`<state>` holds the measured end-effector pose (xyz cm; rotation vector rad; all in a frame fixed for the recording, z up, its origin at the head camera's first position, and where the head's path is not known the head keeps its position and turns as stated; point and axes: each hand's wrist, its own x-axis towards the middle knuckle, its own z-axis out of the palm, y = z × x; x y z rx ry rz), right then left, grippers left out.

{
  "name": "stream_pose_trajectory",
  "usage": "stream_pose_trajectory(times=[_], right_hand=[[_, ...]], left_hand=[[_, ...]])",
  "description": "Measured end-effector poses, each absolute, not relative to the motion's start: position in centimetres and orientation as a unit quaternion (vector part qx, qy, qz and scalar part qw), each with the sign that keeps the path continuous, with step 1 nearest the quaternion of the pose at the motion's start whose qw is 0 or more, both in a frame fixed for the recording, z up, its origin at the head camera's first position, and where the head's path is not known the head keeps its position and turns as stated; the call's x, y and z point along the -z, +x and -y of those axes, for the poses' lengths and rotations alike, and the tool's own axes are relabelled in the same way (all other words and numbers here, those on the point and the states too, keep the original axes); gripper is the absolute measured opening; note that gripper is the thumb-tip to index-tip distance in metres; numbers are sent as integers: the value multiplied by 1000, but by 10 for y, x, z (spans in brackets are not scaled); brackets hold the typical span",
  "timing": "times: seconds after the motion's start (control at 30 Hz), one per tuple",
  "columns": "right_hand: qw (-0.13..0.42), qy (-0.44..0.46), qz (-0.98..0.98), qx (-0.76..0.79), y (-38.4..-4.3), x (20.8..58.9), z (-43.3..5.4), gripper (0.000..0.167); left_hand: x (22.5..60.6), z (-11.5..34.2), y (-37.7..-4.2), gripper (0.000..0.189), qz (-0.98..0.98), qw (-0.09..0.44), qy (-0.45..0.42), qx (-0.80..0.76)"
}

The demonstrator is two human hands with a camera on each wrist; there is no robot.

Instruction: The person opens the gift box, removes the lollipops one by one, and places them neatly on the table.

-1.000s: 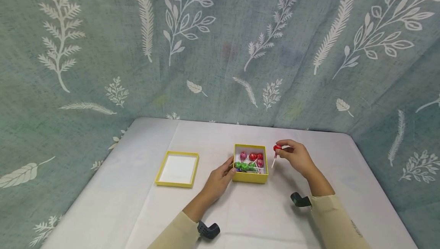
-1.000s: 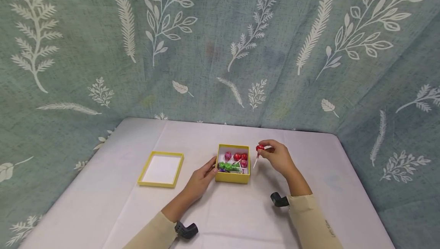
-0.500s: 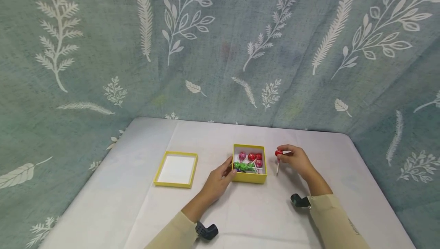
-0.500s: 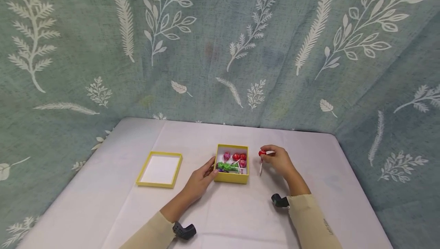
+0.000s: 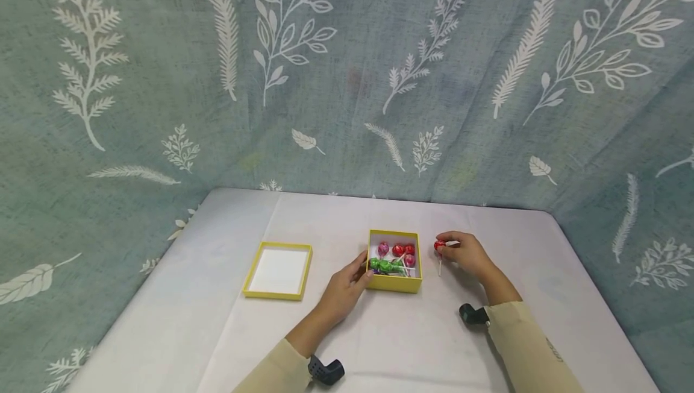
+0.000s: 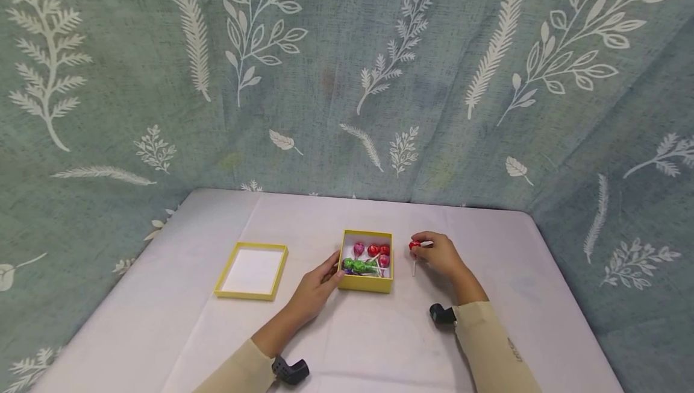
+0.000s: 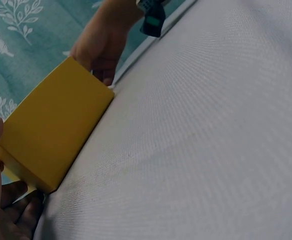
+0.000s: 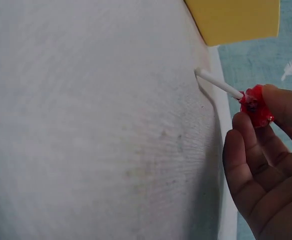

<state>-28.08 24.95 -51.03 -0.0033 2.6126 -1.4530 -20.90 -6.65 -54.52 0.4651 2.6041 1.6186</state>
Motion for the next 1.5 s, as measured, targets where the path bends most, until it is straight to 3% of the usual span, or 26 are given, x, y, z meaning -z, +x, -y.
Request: stream_pose_trajectory(times=[0.97, 1.5], right_hand=[[83, 2, -916, 392, -286, 516, -245, 31], [78, 11, -912, 402, -286, 493, -242, 35]], left_hand=[[546, 67, -207, 62, -846, 7, 166, -507], [543, 68, -206, 60, -845, 16, 166, -509]])
